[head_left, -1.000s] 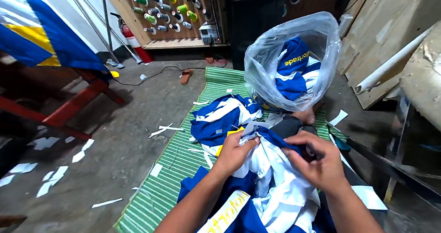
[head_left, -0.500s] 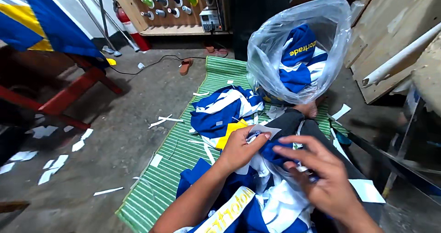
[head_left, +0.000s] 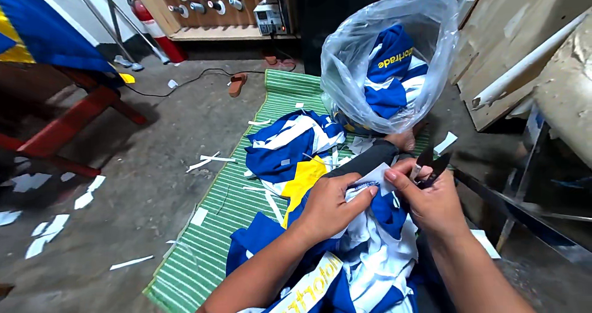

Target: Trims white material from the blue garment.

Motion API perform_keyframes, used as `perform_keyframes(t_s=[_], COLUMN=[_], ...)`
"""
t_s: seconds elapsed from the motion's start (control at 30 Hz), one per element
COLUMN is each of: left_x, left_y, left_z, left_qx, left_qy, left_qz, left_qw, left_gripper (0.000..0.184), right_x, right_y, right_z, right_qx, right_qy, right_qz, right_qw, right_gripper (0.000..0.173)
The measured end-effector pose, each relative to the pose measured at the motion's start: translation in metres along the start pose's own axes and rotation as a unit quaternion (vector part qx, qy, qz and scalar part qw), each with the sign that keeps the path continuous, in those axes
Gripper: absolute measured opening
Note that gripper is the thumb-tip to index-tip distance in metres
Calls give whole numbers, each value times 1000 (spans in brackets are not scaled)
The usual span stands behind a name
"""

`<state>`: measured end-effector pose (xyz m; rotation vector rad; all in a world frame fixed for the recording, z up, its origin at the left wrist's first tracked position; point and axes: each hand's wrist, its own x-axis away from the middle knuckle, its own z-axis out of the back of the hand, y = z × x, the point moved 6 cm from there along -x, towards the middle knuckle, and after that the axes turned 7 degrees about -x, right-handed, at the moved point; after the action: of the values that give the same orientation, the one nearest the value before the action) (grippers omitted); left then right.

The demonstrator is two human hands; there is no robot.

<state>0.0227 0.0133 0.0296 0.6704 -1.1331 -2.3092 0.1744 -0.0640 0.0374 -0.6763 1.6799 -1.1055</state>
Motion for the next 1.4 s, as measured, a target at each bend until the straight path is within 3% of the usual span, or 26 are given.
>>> perform_keyframes(t_s=[0.13, 0.27, 0.4, 0.43, 0.53, 0.7, 0.83, 0.9, 0.97, 1.07, 1.13, 1.2, 1.33, 1.4], left_x=[0, 1, 1, 1, 1, 2, 1, 3, 4, 9, 10, 11, 8, 7], left_y=[-5, -7, -7, -6, -4, -2, 1, 3, 3, -3, -10, -15, -10, -8], left_z=[0, 0, -3, -2, -1, 0, -2, -1, 3, 15, 21, 18, 12, 8], left_qx=[20, 49, 59, 64, 78, 98, 109, 122, 129, 109, 93, 109, 146, 138], left_qy=[-5, -7, -7, -6, -7, -9, -9, 13, 56, 147, 175, 161, 110, 82], left_qz=[3, 21, 17, 15, 5, -2, -24, -39, -35, -8, 6, 16, 7, 3], left_qw=[1000, 999, 998, 998, 997, 995, 994, 992, 989, 983, 980, 981, 983, 987], left_gripper=[25, 23, 22, 22, 22, 21, 21, 19, 18, 18, 18, 18, 17, 18], right_x=[23, 58, 64, 63, 57, 43, 5, -14, -15, 26, 58, 78, 53, 34], right_y=[24, 36, 34, 31, 26, 24, -10, -20, -4, 36, 50, 51, 26, 18], right_z=[3, 5, 30, 37, 48, 55, 66, 58, 37, -5, -24, -29, 14, 37], right_qx=[-80, -70, 9, 35, 61, -52, -123, -190, -248, -340, -364, -355, -167, -79], right_qy=[-44, -146, -132, -121, -126, -171, -90, -83, -110, -166, -219, -261, -191, -185], right_qz=[-97, -124, -125, -128, -133, -169, -26, -1, -67, -191, -212, -194, -111, -110], right_qw=[991, 979, 983, 984, 981, 969, 988, 978, 960, 906, 880, 877, 961, 973], right_gripper=[6, 24, 69, 71, 46, 28, 41, 43, 45, 43, 41, 41, 40, 31])
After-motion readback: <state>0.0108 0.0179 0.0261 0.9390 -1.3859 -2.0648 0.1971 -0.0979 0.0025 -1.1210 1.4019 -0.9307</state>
